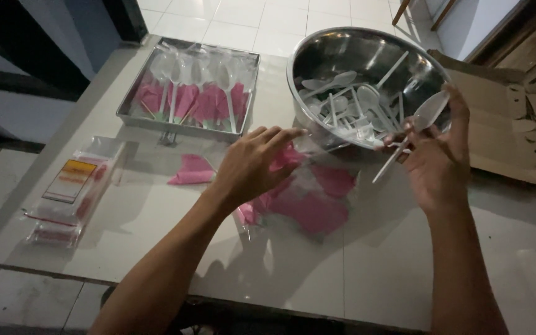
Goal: The person repeatedly picks up small plastic bags containing pink items, opens them, and inserts white plastic spoons from a metal bowl into each bag. The filled bags are then placed into a metal tray on the table.
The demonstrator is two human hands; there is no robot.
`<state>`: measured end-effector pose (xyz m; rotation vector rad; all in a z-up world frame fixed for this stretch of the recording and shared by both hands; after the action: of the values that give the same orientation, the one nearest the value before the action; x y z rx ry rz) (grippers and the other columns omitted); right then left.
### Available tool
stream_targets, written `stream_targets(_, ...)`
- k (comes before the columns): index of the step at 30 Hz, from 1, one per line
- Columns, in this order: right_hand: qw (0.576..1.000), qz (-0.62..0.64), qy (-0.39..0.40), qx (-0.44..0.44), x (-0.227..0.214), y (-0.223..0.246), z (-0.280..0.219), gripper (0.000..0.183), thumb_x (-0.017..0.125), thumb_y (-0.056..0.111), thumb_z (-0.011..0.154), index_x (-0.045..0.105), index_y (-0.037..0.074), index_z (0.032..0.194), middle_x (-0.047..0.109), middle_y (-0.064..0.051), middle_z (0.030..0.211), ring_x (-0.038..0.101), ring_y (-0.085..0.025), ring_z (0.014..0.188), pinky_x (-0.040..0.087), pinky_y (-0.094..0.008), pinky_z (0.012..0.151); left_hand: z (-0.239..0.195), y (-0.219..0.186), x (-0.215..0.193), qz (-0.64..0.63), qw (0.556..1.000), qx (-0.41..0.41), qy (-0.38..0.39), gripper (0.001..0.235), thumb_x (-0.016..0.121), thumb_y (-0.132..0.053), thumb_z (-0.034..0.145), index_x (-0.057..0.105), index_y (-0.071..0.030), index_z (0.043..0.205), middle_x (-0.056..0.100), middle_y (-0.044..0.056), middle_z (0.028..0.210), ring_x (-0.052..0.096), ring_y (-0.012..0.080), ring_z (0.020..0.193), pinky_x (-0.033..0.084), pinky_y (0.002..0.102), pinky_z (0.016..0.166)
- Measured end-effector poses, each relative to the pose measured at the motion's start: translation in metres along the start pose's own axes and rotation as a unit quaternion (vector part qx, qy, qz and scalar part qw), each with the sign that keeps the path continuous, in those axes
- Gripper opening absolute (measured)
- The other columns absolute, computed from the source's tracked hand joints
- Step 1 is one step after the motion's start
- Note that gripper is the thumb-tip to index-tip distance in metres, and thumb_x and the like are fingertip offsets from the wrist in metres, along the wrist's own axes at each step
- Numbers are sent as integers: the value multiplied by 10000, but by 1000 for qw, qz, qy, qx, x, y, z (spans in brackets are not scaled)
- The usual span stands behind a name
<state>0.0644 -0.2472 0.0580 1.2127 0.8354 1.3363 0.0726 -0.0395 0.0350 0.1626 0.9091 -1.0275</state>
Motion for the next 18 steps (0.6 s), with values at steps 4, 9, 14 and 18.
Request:
stream_targets(4,999,-27,-13,-35,-3,-1,0,431,458,69,860,337,213,1248,503,-83,831,542,-208,748,518,-403,695,0,-1,0,-8,1000,3,1,373,576,-266,805,463,-114,1126,587,83,924,555,164,700,490,278,560)
stream_targets(9,976,-80,-198,-30,-22,6,-5,254,484,116,820,334,200,1006,592,-62,739,468,-115,578,315,-206,497,1,1,1,10,1000,-4,11,418,623,-264,769,474,-113,1129,591,92,956,568,190,748,504,316,605)
stream_targets(14,956,-104,-242,-128,-34,16,-11,234,365,36,833,302,181,1005,604,-142,767,467,-145,546,300,-195,429,-1,1,3,6,1000,3,8,430,623,-269,773,458,-114,1139,583,89,967,566,188,751,502,306,597)
stream_targets(18,934,-183,-168,-257,-23,26,-14,229,342,-21,858,288,113,1035,549,-189,759,542,-218,591,321,-219,433,-1,-1,3,8,1000,0,14,408,608,-265,785,460,-113,1133,587,89,936,564,171,701,502,286,546)
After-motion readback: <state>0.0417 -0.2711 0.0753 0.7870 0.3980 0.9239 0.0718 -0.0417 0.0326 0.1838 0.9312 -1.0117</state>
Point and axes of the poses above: each hand's wrist, its own z-axis towards the middle knuckle, its own x-axis out of the palm, y = z × x, the point moved 8 cm from there along z, towards the middle knuckle
